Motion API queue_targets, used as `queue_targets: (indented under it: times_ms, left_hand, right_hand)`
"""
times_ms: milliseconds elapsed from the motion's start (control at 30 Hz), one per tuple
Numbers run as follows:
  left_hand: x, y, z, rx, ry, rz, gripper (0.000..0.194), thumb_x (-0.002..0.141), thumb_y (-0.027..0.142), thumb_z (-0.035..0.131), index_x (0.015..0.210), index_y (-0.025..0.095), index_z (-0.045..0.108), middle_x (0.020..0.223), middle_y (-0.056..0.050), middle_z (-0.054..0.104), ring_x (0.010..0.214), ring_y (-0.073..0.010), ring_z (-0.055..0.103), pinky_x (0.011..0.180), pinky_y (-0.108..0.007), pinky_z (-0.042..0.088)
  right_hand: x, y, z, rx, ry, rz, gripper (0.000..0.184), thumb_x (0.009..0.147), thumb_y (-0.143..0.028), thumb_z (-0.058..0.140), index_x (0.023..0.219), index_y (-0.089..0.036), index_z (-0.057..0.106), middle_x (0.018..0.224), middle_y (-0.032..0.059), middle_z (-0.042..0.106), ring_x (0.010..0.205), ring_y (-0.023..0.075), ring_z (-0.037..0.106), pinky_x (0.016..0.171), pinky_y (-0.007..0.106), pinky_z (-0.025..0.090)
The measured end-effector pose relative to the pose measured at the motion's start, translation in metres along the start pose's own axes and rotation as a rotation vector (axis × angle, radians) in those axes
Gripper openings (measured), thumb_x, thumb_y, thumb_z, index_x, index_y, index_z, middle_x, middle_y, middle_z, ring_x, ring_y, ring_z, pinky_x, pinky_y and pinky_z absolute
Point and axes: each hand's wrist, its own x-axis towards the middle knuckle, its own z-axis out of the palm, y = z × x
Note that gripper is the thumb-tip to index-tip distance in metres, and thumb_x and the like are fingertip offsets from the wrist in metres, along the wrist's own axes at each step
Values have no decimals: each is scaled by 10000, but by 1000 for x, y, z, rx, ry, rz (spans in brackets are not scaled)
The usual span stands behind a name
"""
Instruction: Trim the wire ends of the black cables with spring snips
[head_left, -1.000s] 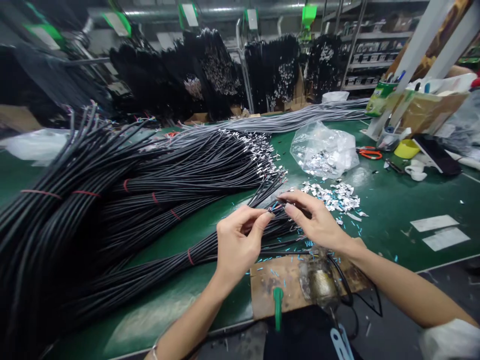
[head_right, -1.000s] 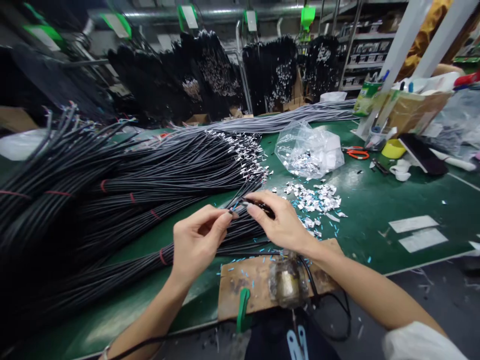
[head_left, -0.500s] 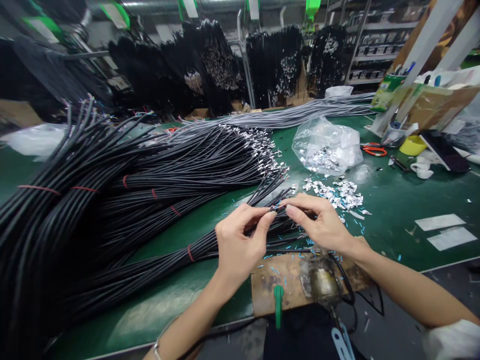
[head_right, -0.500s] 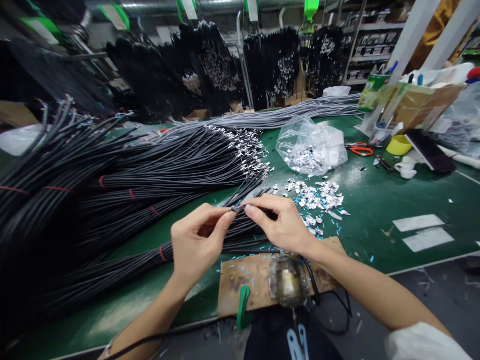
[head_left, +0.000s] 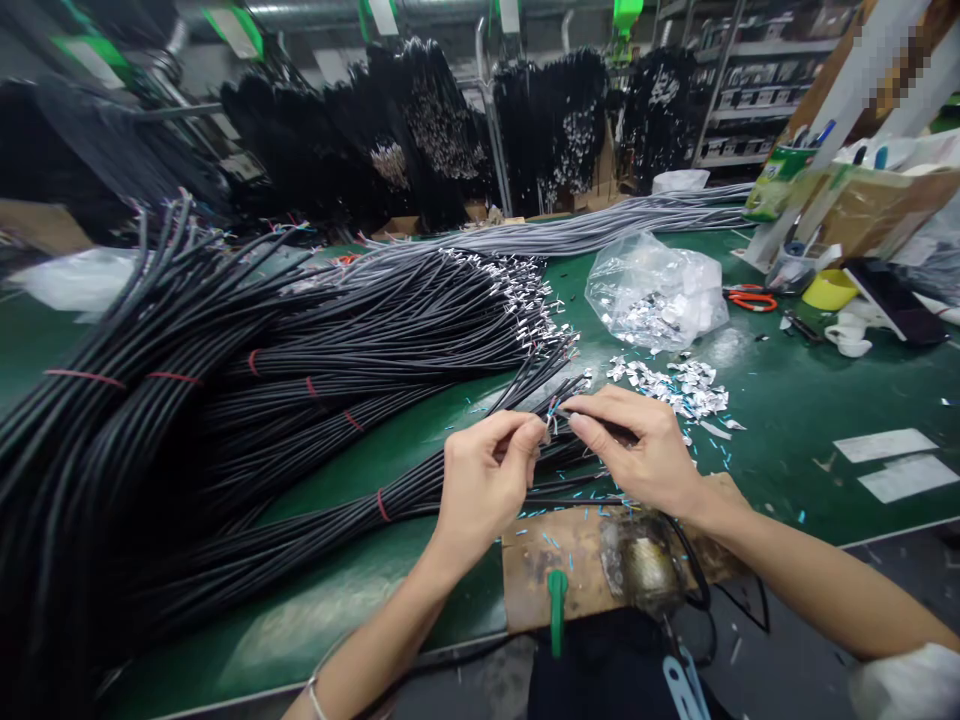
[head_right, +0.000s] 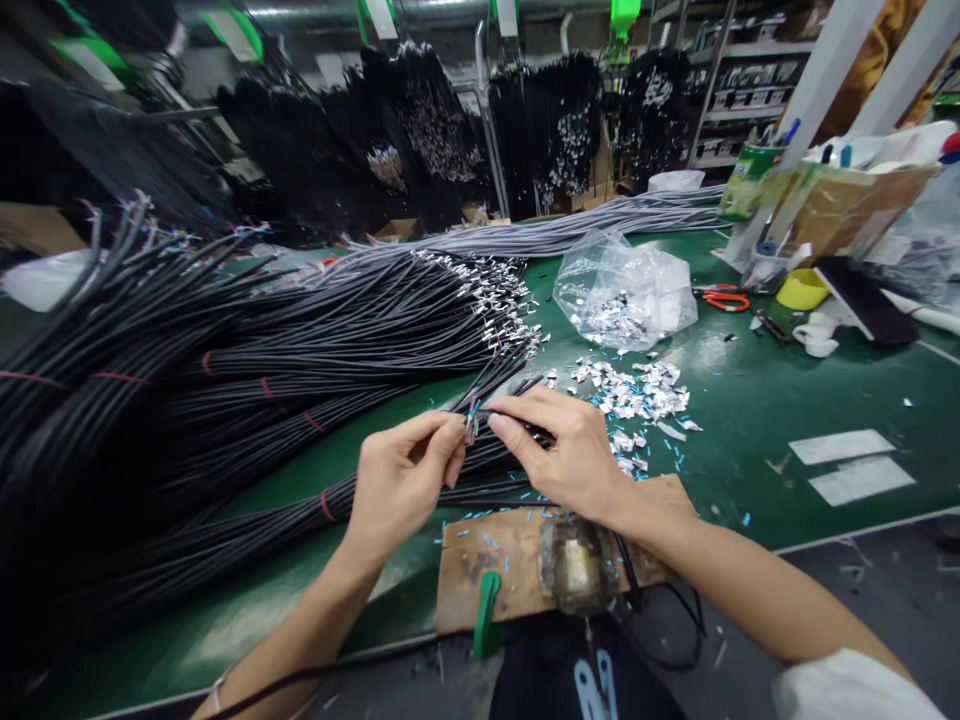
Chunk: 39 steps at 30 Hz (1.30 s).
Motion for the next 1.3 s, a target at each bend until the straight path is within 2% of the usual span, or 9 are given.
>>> queue_targets:
  times_ms: [200, 367, 467, 700, 900, 1000, 1100, 1167, 1300]
  left_hand:
    - [10, -1, -8, -399, -293, -237, 432, 831, 485, 530, 572, 145, 467, 453, 57, 371, 345, -25, 292, 356, -181, 204]
    - [6, -1, -3, -308, -124, -210, 316, 793, 408, 611, 655, 125, 585, 469, 51, 415, 380, -33, 326, 358, -166, 231]
    - [1, -2, 2, -177, -54, -140, 241, 785, 340, 630, 674, 127, 627, 505, 29, 495, 423, -48, 393, 390, -166, 304]
    - [-4, -4, 7, -36, -21, -9, 164, 800, 284, 625, 740, 135, 659, 662, -12, 622, 577, -87, 552, 535, -173, 444]
    - [-5, -7, 6, -10, -41, 70, 141, 841, 272, 581, 801, 152, 643, 718, -16, 600, 619, -99, 560, 541, -194, 440]
    - [-1, -8, 3, 64, -68, 152, 98, 837, 236, 588, 806, 161, 643, 740, -21, 603, 646, -109, 558, 566, -214, 436]
    - [4, -8, 1, 132, -55, 286, 70, 833, 194, 588, 798, 162, 641, 768, -27, 597, 702, -119, 555, 619, -228, 437]
    - [5, -8, 1, 158, -43, 328, 78, 840, 186, 576, 797, 157, 634, 778, -30, 590, 715, -121, 550, 632, -229, 430]
    - [1, -6, 8, 250, -47, 257, 158, 873, 175, 515, 759, 148, 621, 712, -18, 583, 642, -109, 521, 606, -224, 399]
  right_hand:
    - [2, 0, -2, 103, -72, 48, 203, 863, -254, 566, 926, -143, 724, 778, 52, 692, 674, 121, 597, 626, 267, 463]
    - [3, 2, -2, 212, -40, 211, 210, 831, -319, 608, 959, -173, 689, 871, 48, 683, 741, 124, 594, 647, 262, 455]
    - [4, 2, -1, 280, -3, 252, 195, 765, -337, 680, 871, -173, 676, 768, 12, 631, 615, 96, 523, 541, 233, 398]
    - [6, 7, 1, 245, 21, 214, 172, 782, -309, 675, 697, -167, 628, 623, -21, 561, 555, 91, 441, 512, 243, 339]
    - [4, 5, -2, 159, 45, 8, 110, 765, -225, 692, 728, -162, 610, 697, -6, 552, 635, 101, 463, 575, 256, 343]
    - [5, 7, -1, 319, -71, 149, 201, 774, -312, 676, 690, -163, 571, 667, -14, 514, 608, 99, 433, 557, 257, 326]
    - [5, 12, 2, 638, -309, 366, 279, 795, -439, 615, 733, -177, 539, 555, -70, 369, 483, 76, 297, 464, 241, 239]
    - [5, 15, 3, 717, -390, 405, 286, 799, -459, 591, 761, -184, 519, 547, -85, 313, 468, 73, 239, 447, 237, 200]
    - [9, 17, 0, 384, -228, 216, 172, 786, -275, 603, 699, -179, 490, 684, -21, 454, 637, 106, 385, 574, 260, 306]
